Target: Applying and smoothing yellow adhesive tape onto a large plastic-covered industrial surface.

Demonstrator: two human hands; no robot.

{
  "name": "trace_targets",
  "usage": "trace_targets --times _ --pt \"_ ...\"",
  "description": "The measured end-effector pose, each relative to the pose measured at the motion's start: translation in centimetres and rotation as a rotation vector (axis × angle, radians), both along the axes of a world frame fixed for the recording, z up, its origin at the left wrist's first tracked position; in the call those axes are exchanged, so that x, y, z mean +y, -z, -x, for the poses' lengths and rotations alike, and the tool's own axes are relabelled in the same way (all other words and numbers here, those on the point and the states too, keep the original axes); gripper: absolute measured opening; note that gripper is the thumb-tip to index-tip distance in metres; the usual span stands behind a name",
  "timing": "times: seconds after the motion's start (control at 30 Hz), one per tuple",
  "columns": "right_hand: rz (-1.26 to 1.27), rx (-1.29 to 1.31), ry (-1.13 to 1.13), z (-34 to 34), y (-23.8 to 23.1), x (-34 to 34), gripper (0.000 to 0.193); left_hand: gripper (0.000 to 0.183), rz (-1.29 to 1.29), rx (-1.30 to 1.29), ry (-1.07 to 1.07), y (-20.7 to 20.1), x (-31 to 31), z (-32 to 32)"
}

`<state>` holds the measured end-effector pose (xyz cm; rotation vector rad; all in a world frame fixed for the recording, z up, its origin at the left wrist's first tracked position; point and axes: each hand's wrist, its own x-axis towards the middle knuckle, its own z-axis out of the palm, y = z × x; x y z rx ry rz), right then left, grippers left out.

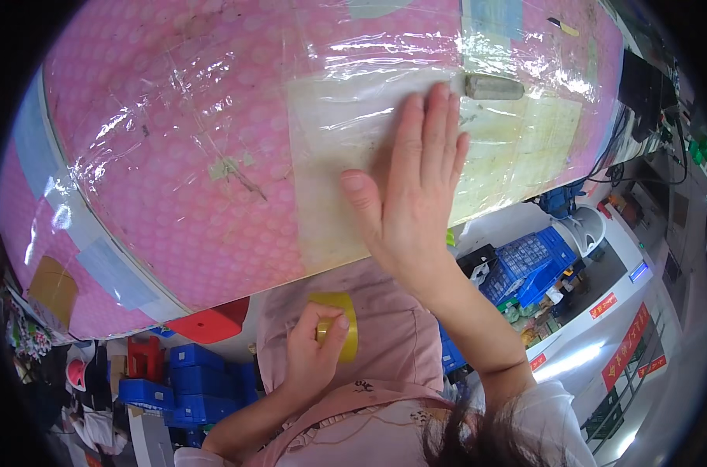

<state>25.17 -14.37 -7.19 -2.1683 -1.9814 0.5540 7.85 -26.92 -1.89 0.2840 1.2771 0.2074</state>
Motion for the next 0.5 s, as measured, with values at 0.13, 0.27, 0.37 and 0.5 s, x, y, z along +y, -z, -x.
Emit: trace_targets --times 0.13,0.27,0.37,0.5 --pt "-0.01 0.194 -0.178 -0.4 -2.7 -0.4 0.063 0.015 0.014 -0.032 -0.015 -1.1 2.1 0.1" --pt "-0.066 0.443 -0.256 -2.6 -4.2 -1.9 0.047 0.013 -0.041 -0.114 0.064 -1.6 4.4 0.6" --pt "-0.048 0.298 -0.169 -4.2 -3.3 -0.4 0.051 0.013 -0.107 -0.099 0.136 -2.0 5.1 0.4" --pt "-0.044 0.124 -0.088 -1.8 -2.0 0.5 0.06 0.014 -0.135 -0.044 0.089 -2.1 4.6 -0.7"
